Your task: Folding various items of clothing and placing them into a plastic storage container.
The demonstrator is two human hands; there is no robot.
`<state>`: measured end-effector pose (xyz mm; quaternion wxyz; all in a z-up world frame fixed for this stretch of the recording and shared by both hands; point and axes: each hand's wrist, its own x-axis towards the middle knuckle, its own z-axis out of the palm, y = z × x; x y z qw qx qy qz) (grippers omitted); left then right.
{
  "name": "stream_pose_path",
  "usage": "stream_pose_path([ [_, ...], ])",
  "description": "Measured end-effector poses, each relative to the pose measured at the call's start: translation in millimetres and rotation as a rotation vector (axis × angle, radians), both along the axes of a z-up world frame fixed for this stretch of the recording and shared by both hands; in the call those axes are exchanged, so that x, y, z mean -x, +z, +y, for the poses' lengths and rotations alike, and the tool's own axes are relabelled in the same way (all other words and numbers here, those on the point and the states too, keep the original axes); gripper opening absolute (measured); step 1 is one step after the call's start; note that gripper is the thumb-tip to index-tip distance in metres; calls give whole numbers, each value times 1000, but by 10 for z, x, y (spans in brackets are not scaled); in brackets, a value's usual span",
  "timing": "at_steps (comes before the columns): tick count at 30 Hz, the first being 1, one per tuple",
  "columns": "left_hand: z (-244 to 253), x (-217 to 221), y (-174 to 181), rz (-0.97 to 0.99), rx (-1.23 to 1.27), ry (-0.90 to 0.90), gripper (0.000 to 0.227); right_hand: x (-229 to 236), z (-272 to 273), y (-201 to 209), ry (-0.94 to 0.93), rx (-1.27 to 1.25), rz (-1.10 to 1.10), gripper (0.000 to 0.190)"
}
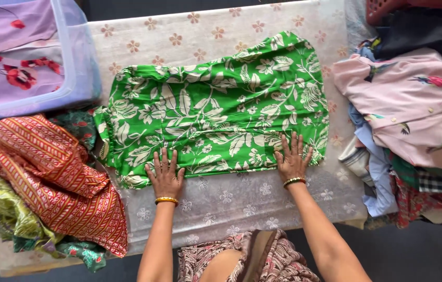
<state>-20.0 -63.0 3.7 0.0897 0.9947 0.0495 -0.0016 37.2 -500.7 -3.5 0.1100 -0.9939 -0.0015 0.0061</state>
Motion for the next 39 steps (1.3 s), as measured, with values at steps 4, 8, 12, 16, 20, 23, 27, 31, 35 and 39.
stream_pose_path([
  [4, -115, 7, 71, -27, 40, 29, 69, 29, -63, 47, -1, -70, -21, 67],
  [8, -197, -5, 92, 2, 65, 11, 72, 10, -157, 163, 16, -84, 0, 66],
  [12, -189, -108, 216, -41, 41, 88, 72, -200, -232, 348, 71, -101, -79, 66],
  [16, -97, -417, 451, -197, 81, 213, 62, -653, -298, 470, 99, -208, -196, 54],
  [20, 115, -1045, 625, -306, 85, 208, 59, -1383, -272, 511, 162, -292, -263, 34],
  [23, 362, -1598, 664, -370, 130, 176, 62, -1951, -165, 545, 238, -359, -343, 30],
  [27, 786, -2408, 423, -358, 187, 80, 46, -2711, -6, 592, 252, -274, -355, 26],
  [31, 961, -3160, 27, -268, 126, 9, 19, -3382, 173, 659, 224, -207, -296, 26],
  [35, 860, -3561, 202, -192, 236, -55, 29, -3846, 263, 503, 320, 54, -318, 40],
  [39, 894, -3612, 549, 194, 184, -1, 51, -3974, 89, 285, 358, 95, -159, 34],
])
